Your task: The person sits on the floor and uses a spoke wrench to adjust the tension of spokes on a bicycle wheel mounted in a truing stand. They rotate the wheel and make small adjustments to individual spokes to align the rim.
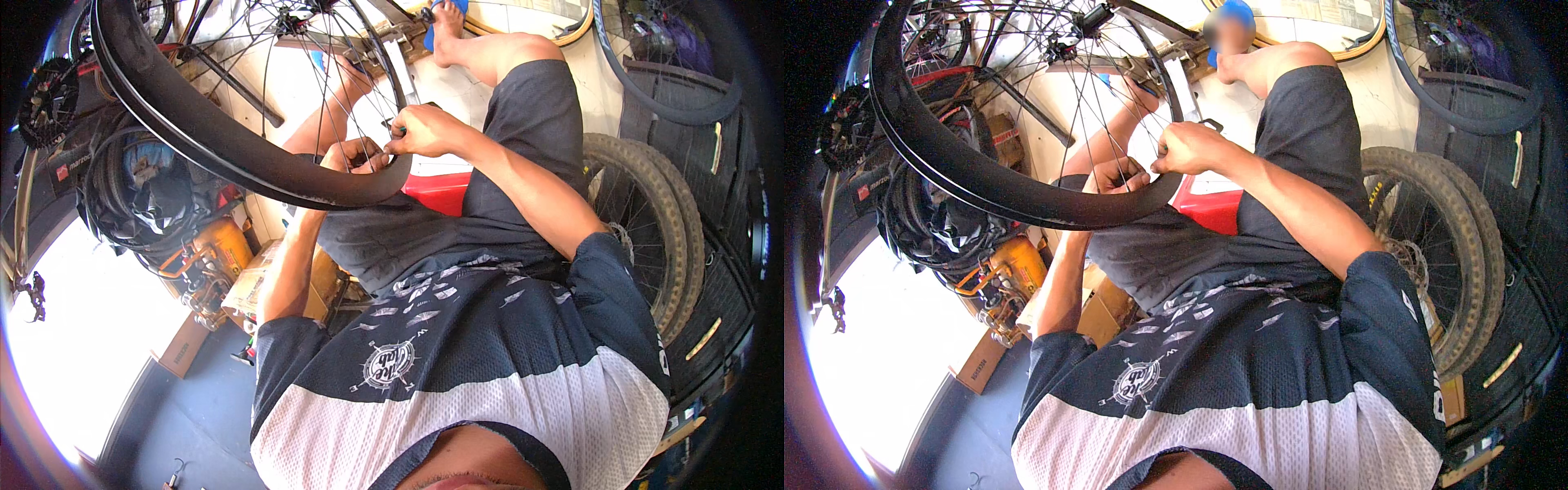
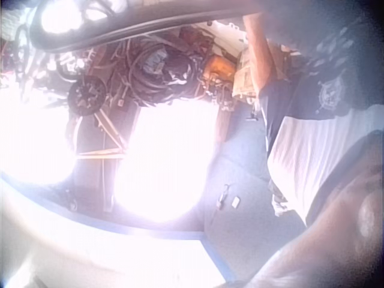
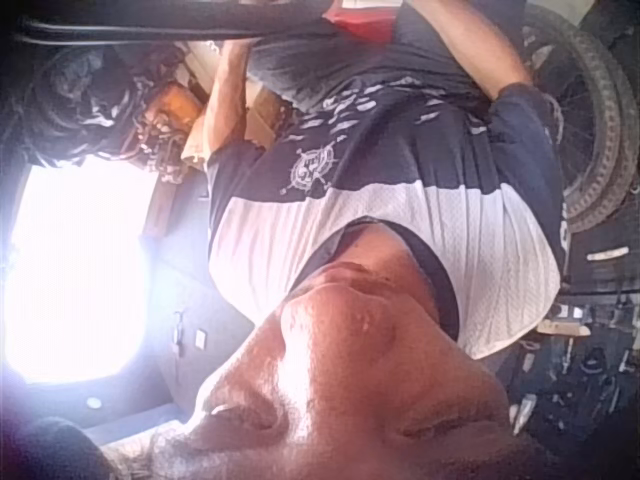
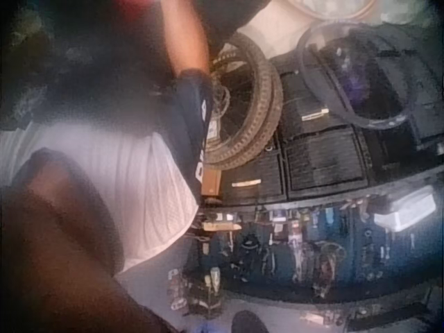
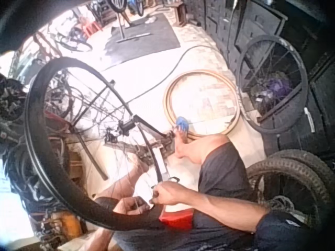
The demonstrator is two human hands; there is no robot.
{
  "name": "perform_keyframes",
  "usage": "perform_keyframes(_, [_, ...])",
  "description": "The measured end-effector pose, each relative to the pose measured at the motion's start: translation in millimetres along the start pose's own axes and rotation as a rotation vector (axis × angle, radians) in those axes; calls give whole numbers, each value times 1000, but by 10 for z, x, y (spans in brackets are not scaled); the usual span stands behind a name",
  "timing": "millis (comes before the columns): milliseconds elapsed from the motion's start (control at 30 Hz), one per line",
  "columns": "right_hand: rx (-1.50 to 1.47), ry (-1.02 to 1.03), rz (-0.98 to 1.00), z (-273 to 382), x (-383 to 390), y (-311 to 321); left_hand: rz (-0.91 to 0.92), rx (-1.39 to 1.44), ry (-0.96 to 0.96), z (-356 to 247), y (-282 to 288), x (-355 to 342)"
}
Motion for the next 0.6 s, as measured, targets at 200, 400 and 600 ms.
perform_keyframes(200, [17,-23,21,20,30,45,12,-39,59,-53,-4,-6])
perform_keyframes(400, [67,38,88,91,17,36,2,-46,74,-41,-10,4])
perform_keyframes(600, [13,161,77,75,-2,-13,4,-42,28,-73,6,12])
Point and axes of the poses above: each hand's wrist, its own x-axis away from the middle knuckle, its own y-axis out of the back of the hand, z = x × y, the point moved 5 cm from there along -x, towards the middle knuckle, and after that the axes turned 6 degrees about x, right-handed, at the moved point
